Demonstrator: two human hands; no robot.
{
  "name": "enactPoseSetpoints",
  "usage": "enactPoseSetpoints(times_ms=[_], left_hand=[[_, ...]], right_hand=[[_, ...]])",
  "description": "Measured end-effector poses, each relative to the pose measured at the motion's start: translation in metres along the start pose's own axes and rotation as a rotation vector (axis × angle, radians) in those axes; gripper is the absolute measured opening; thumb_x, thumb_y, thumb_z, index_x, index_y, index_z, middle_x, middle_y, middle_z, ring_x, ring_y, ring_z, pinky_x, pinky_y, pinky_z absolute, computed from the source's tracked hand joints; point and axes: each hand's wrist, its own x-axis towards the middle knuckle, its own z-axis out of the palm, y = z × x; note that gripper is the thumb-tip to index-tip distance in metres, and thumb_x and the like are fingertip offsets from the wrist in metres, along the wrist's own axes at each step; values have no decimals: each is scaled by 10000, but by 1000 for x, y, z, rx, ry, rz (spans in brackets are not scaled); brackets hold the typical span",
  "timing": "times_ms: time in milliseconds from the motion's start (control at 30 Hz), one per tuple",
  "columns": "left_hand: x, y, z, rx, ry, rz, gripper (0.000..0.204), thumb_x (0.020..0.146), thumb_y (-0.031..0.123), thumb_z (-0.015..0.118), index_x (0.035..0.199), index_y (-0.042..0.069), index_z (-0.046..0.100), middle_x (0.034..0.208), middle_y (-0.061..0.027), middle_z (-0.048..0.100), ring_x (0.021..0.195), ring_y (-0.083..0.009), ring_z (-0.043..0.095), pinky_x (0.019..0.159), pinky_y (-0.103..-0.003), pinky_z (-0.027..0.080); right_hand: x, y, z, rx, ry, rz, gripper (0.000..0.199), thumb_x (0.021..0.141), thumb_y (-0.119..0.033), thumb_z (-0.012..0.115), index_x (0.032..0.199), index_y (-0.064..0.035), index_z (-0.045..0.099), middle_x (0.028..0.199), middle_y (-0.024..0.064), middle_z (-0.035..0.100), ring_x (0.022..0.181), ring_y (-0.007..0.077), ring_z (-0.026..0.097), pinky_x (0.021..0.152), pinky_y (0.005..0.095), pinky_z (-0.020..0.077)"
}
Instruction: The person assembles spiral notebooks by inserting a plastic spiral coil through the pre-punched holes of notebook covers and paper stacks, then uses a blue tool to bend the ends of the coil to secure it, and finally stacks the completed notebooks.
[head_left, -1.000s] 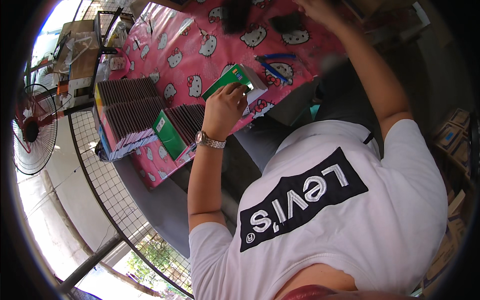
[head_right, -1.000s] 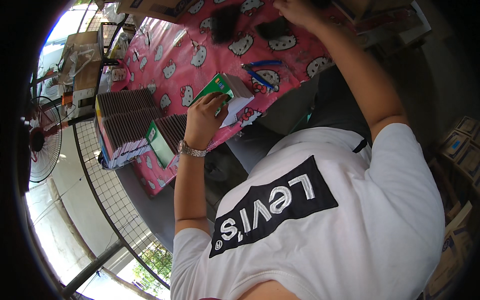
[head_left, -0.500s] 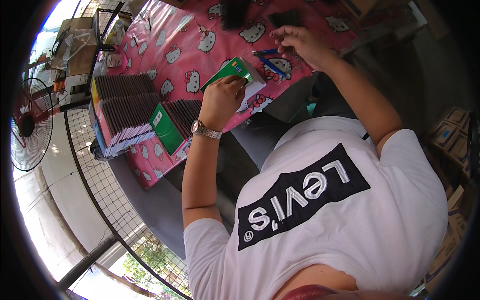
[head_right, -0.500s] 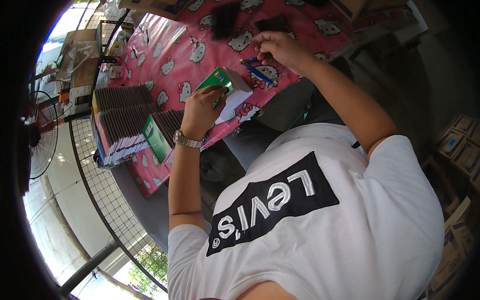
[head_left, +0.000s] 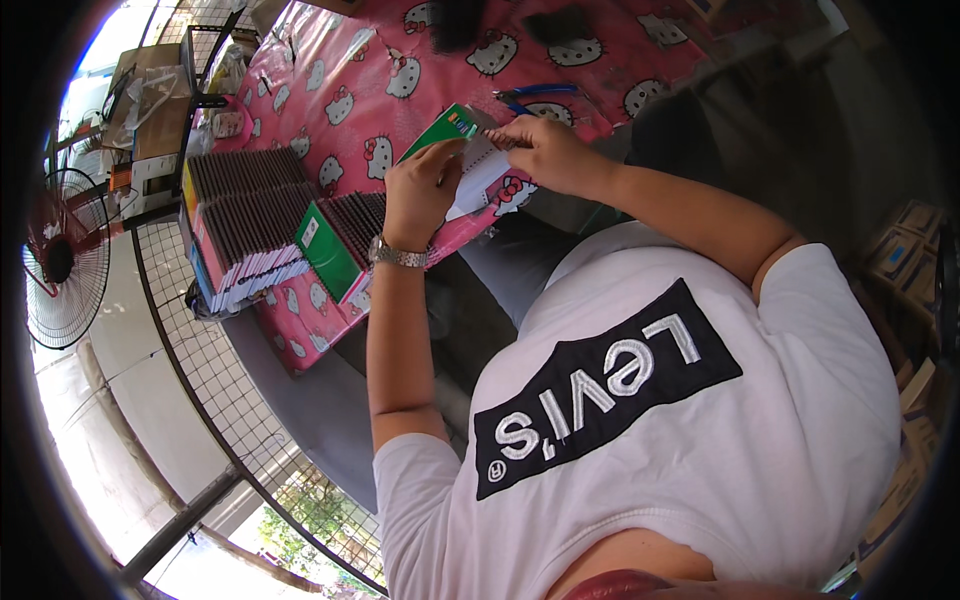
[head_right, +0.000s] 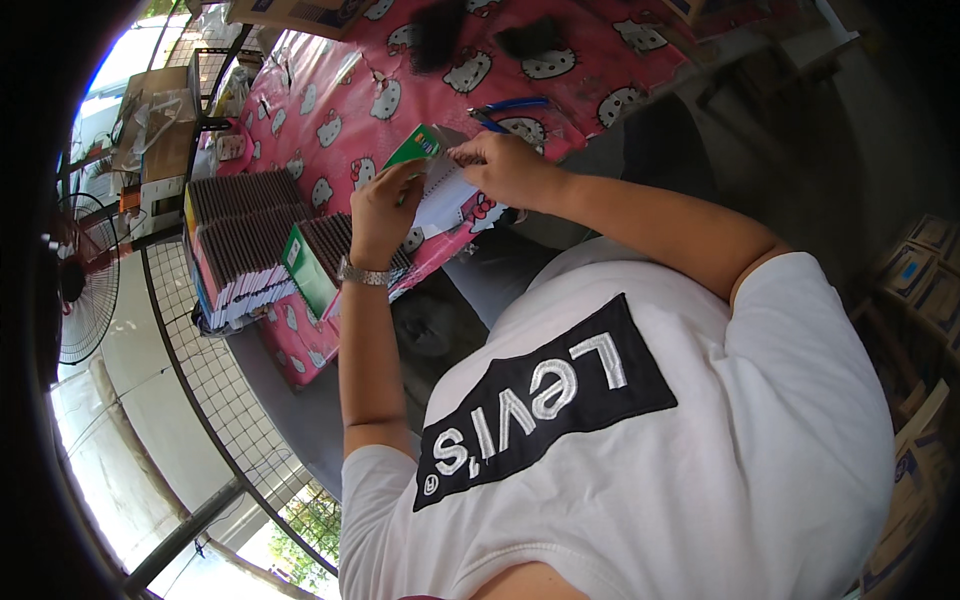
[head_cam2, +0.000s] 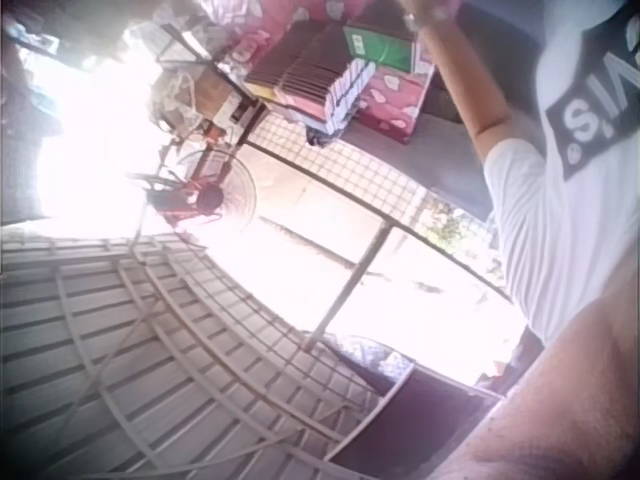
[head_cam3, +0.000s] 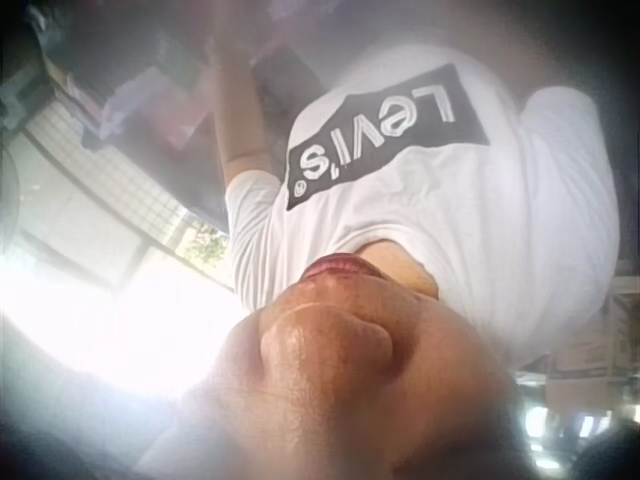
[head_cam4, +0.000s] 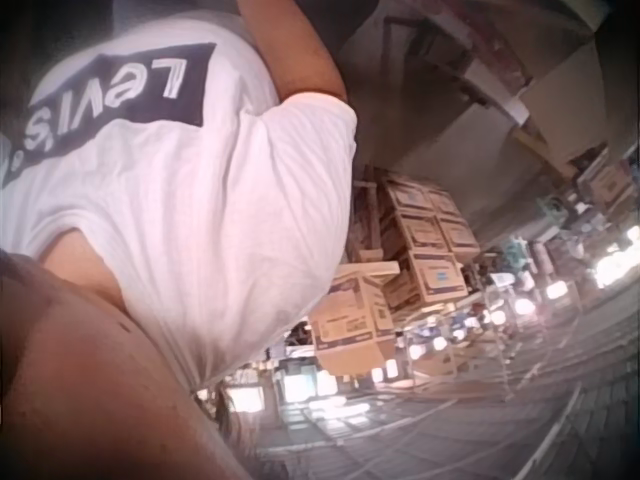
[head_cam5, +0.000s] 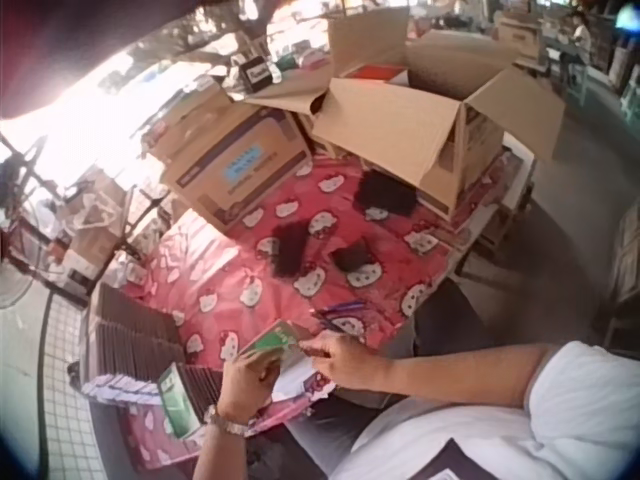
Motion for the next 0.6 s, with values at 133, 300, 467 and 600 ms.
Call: enactPoseSetpoints(times_ms=[133,300,467,600], left_hand=[[-17,8,12,11,185,-140,190,864,76,647,1053,65,651,852,-117,688,711,-266,687,615,-345,533],[-20,12,21,27,268,-165,150,861,73,646,1006,36,643,872,-142,687,738,-276,689,637,-361,534],[-20,10,21,-7,244,-136,151,856,68,648,1004,38,646,872,-139,689,753,-282,691,659,-370,534],[-18,10,20,-83,219,-187,167,845,77,665,1006,38,645,901,-131,688,793,-291,684,692,-374,531]], right_hand=[[-8,-11,6,-277,47,-87,404,829,-60,577,1221,15,639,1079,135,609,931,216,619,837,307,493],[-2,-27,4,-386,32,-154,385,805,-51,586,1175,20,663,1110,144,596,967,254,625,850,328,500],[-4,-32,6,-517,2,-244,345,792,-49,591,1114,45,673,1129,158,595,988,289,625,874,356,502],[-1,-36,7,-268,16,-123,341,805,-33,557,1125,41,648,1087,128,615,891,220,622,779,307,506]])
